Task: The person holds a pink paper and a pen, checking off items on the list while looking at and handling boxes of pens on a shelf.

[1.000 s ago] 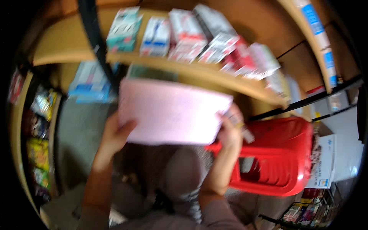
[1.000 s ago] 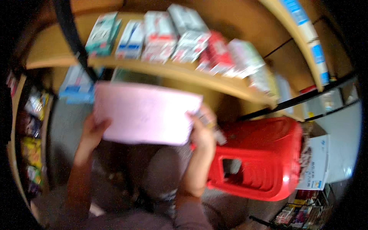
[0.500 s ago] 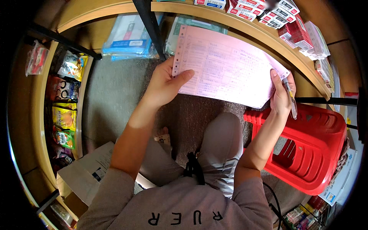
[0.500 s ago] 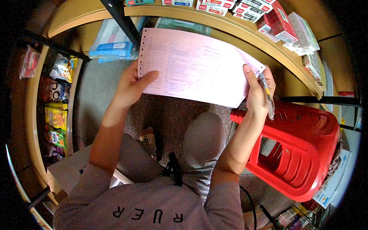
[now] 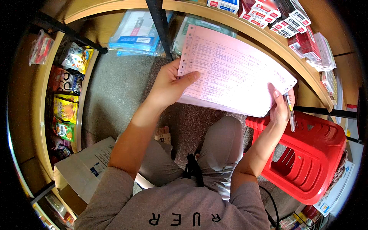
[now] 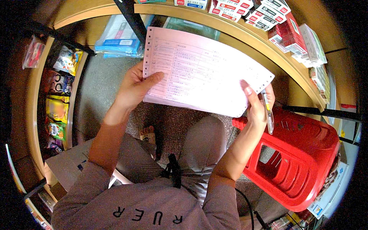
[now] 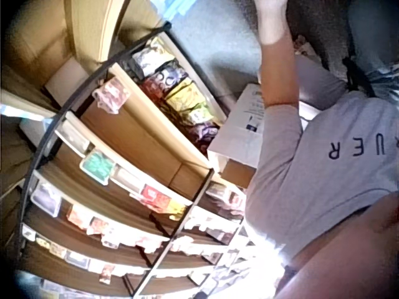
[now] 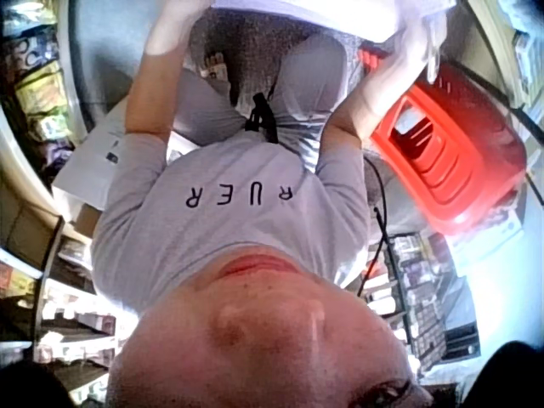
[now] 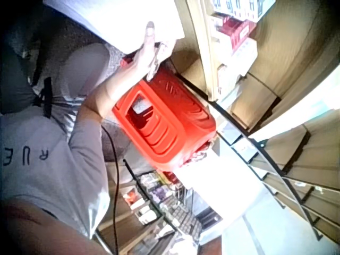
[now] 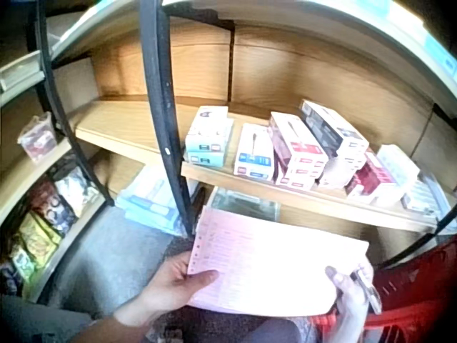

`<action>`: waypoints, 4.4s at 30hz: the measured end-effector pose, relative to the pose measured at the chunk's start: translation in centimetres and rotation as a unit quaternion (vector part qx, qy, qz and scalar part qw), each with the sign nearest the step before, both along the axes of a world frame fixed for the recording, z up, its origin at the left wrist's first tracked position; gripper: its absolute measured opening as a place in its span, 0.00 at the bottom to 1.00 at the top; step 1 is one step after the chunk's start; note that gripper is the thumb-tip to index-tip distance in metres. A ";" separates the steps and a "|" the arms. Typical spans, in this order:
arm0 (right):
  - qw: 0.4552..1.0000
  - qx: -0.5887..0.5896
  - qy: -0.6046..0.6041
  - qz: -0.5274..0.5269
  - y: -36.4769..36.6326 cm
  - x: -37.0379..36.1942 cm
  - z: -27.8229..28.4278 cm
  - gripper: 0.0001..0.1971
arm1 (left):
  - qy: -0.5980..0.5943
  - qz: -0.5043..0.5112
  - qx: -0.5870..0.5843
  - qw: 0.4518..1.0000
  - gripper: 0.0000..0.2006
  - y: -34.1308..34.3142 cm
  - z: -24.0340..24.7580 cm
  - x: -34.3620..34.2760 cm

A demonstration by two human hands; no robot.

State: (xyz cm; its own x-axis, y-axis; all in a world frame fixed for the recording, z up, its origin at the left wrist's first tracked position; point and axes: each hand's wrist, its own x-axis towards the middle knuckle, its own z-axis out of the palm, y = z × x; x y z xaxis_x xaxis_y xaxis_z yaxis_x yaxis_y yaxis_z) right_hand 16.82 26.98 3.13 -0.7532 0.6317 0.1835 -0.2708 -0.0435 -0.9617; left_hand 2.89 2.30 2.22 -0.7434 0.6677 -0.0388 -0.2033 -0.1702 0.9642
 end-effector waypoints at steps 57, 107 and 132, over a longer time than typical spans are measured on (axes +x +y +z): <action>0.996 0.011 -0.086 0.025 -1.6 1.0 0.0 0.19 | -0.038 0.020 -0.029 0.999 0.11 -0.4 0.9 -0.2; 0.997 -0.048 -0.061 0.016 -2.2 1.8 0.6 0.17 | -0.076 0.028 -0.010 0.997 0.10 -0.3 0.9 0.1; 0.998 -0.032 -0.048 -0.012 -1.9 1.8 0.3 0.18 | -0.076 0.023 -0.010 0.997 0.09 -0.2 0.9 0.1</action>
State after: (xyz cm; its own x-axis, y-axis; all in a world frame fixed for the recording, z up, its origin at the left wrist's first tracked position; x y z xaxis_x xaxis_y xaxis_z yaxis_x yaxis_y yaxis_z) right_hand 18.64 25.10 3.44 -0.7497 0.6581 0.0702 -0.1800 -0.1007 -0.9785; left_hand 2.98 2.07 3.13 -0.7577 0.6312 -0.1657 -0.3390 -0.1637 0.9264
